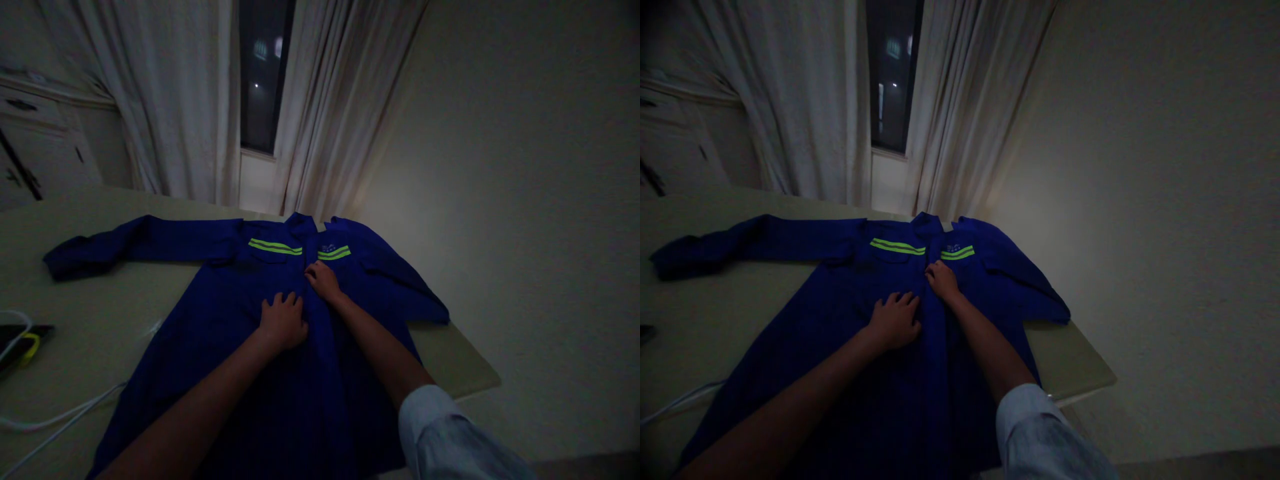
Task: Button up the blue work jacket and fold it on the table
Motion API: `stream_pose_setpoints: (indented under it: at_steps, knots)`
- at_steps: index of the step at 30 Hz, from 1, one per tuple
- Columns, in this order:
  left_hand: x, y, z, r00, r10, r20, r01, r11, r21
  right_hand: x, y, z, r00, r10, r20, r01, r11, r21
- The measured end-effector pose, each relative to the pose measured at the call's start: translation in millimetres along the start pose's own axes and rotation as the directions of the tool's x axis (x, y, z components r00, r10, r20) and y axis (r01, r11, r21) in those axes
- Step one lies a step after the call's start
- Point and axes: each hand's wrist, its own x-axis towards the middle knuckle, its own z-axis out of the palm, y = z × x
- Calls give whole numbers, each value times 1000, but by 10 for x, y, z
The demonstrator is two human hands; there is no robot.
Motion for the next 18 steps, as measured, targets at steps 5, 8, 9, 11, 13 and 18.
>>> stream_pose_setpoints:
  at_steps: [5,8,9,11,13,18]
  knots:
    - [577,-236,-141,997,36,-64,-37,999,-7,-100,-17,138,997,-1,-73,2,1000,22]
    - [790,-366,-3,990,108,-86,-111,994,-26,-105,10,155,997,21,-78,-19,1000,20]
    - [825,-399,59,990,116,-81,-119,992,-33,-102,19,156,996,26,-80,-24,999,24]
    - [864,-448,169,991,113,-76,-117,992,-45,-94,28,145,997,22,-74,-20,999,25]
    - [885,-475,232,991,107,-78,-112,992,-56,-96,18,101,999,3,-54,-2,1000,6]
    - [917,-472,236,995,88,-54,-92,992,-84,-297,-119,-201,993,-101,62,107,989,-105]
